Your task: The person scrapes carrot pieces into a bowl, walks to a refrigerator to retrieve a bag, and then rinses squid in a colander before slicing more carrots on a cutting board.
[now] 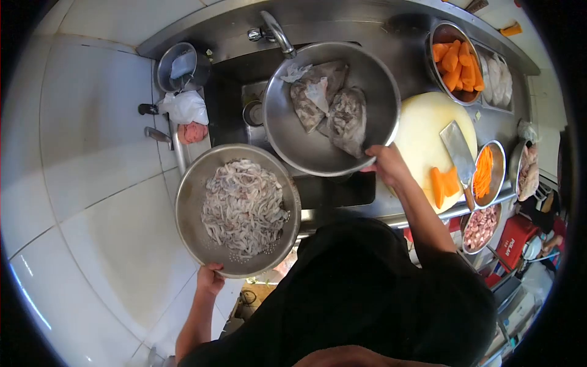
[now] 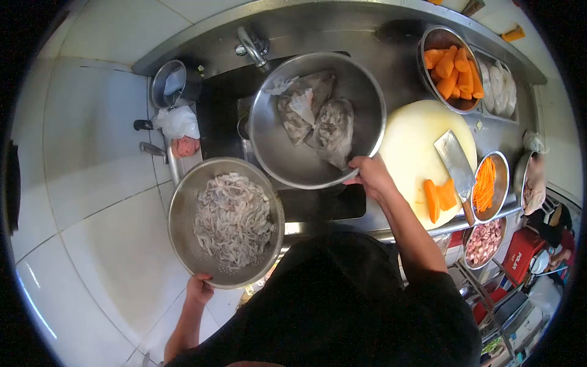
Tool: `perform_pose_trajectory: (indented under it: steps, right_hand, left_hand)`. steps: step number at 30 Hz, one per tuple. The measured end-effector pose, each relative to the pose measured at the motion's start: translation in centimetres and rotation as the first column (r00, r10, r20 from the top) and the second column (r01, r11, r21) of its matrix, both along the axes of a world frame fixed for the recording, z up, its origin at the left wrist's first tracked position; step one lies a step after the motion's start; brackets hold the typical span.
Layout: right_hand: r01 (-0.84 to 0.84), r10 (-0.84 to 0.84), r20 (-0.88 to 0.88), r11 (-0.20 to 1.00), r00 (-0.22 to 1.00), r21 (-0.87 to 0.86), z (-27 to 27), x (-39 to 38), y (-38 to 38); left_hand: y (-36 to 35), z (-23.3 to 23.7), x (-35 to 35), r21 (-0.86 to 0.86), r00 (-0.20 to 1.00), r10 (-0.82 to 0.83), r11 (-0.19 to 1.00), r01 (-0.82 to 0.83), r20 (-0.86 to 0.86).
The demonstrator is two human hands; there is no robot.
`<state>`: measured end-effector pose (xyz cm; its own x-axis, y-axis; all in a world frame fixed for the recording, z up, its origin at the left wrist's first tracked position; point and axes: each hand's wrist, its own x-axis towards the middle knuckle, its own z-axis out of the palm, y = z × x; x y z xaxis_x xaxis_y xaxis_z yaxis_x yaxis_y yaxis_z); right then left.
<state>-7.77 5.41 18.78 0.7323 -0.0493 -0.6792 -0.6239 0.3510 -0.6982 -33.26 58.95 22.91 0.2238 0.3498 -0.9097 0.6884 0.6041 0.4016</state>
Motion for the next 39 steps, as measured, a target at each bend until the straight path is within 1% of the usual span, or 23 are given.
perform_pose_trajectory:
  steps: [2, 4, 5, 8, 11, 13, 14, 15, 18, 21, 22, 23, 24, 27, 30, 31, 32, 33, 34, 35, 36, 37, 39]
  right_hand:
    - [0.063, -0.050, -0.103, 0.990, 0.993, 0.123, -4.8, 0.3, 1.2]
    - [0.092, -0.079, -0.096, 0.985, 0.992, 0.148, -6.4, 0.8, 3.6]
    - [0.110, -0.089, -0.101, 0.969, 0.991, 0.220, -9.7, 1.2, 4.3]
    - [0.078, -0.061, -0.086, 0.975, 0.994, 0.207, -14.4, 2.2, 6.4]
    - [0.090, -0.061, -0.121, 0.963, 0.991, 0.253, -25.1, 3.4, 6.9]
    - [0.093, -0.059, -0.163, 0.973, 0.985, 0.211, -29.7, 3.5, 6.8]
    - [0.093, -0.058, -0.182, 0.977, 0.982, 0.190, -30.7, 3.9, 6.6]
    - [0.071, -0.063, -0.165, 0.996, 0.984, 0.045, -30.1, 4.2, 6.6]
    - [0.165, -0.178, -0.112, 0.980, 0.978, -0.115, -30.6, 6.7, 7.2]
    - [0.184, -0.200, -0.220, 0.979, 0.955, -0.093, -25.6, 8.1, 6.9]
    - [0.172, -0.183, -0.187, 0.982, 0.965, -0.074, -24.7, 7.6, 6.7]
    - [0.160, -0.167, -0.147, 0.985, 0.975, -0.059, -24.0, 6.9, 6.4]
    - [0.146, -0.150, -0.108, 0.988, 0.983, -0.045, -23.5, 6.4, 6.1]
    - [0.003, -0.017, -0.085, 0.987, 0.996, -0.162, -25.8, 6.6, 5.5]
    - [-0.042, -0.011, -0.136, 0.924, 0.991, -0.380, -28.1, 6.0, 5.6]
    - [-0.026, -0.020, -0.136, 0.944, 0.990, -0.329, -27.0, 5.5, 6.0]
    - [-0.011, -0.028, -0.137, 0.960, 0.990, -0.279, -25.9, 4.4, 6.6]
    - [-0.002, -0.030, -0.140, 0.973, 0.990, -0.229, -23.0, 3.4, 7.1]
    - [0.077, -0.001, -0.274, 0.961, 0.962, 0.265, -17.8, 2.9, 7.7]
    - [0.097, 0.043, -0.265, 0.865, 0.963, 0.492, -16.1, 3.0, 7.6]
    - [0.117, 0.081, -0.249, 0.717, 0.965, 0.687, -15.4, 2.9, 7.3]
    - [0.094, 0.038, -0.186, 0.752, 0.982, 0.653, -16.8, 3.7, 7.2]
    - [0.065, -0.048, -0.044, 0.811, 0.998, 0.581, -20.0, 5.2, 6.7]
  left_hand:
    - [-0.1, -0.6, -0.9, -0.034, 0.999, 0.035, 0.999, -0.034, 0.029]
    - [-1.1, -0.3, -1.8, -0.080, 0.994, 0.070, 0.995, -0.064, 0.082]
    - [0.4, -1.6, -3.1, -0.172, 0.993, 0.079, 0.983, -0.063, 0.091]
    - [-2.9, -2.0, -1.7, -0.031, 0.992, 0.110, 0.994, -0.108, 0.055]
    - [-2.6, -4.4, -3.1, -0.069, 0.978, 0.089, 0.995, -0.077, 0.189]
    - [-2.1, -5.6, -4.5, -0.082, 0.983, 0.107, 0.992, -0.096, 0.147]
    - [-2.0, -6.1, -4.4, -0.088, 0.985, 0.116, 0.991, -0.105, 0.127]
    - [-2.9, -4.4, -3.5, -0.121, 0.990, 0.057, 0.992, -0.041, 0.131]
    - [-3.8, -4.6, -2.0, -0.030, 0.987, 0.071, 0.997, -0.068, 0.143]
    - [-5.1, -2.4, 0.7, -0.044, 0.989, 0.095, 0.995, -0.090, 0.110]
    - [-4.9, -2.7, 0.9, -0.032, 0.990, 0.066, 0.998, -0.062, 0.122]
    - [-4.2, -4.3, 1.1, -0.025, 0.990, 0.037, 0.999, -0.034, 0.138]
    - [-4.7, -4.2, 2.1, -0.017, 0.988, 0.009, 1.000, -0.007, 0.153]
    - [-6.1, -4.6, 6.0, -0.015, 0.983, -0.135, 0.990, 0.138, 0.124]
    - [-6.9, -5.0, 9.3, -0.038, 0.963, -0.232, 0.970, 0.239, 0.139]
    - [-7.8, -5.0, 10.6, -0.027, 0.966, -0.214, 0.975, 0.220, 0.145]
    - [-6.8, -6.5, 11.3, -0.059, 0.963, -0.239, 0.967, 0.247, 0.123]
    - [-5.3, -8.9, 11.8, -0.092, 0.961, -0.258, 0.959, 0.267, 0.099]
    - [-4.8, -10.5, 12.4, -0.130, 0.958, -0.274, 0.950, 0.282, 0.078]
    - [-5.6, -10.7, 13.8, -0.105, 0.954, -0.295, 0.948, 0.300, 0.057]
    - [-7.0, -10.6, 16.1, -0.085, 0.947, -0.318, 0.944, 0.320, 0.033]
    - [-7.9, -11.2, 18.5, -0.064, 0.940, -0.340, 0.938, 0.340, 0.010]
    - [-9.1, -14.2, 20.8, -0.105, 0.945, -0.305, 0.942, 0.318, 0.121]
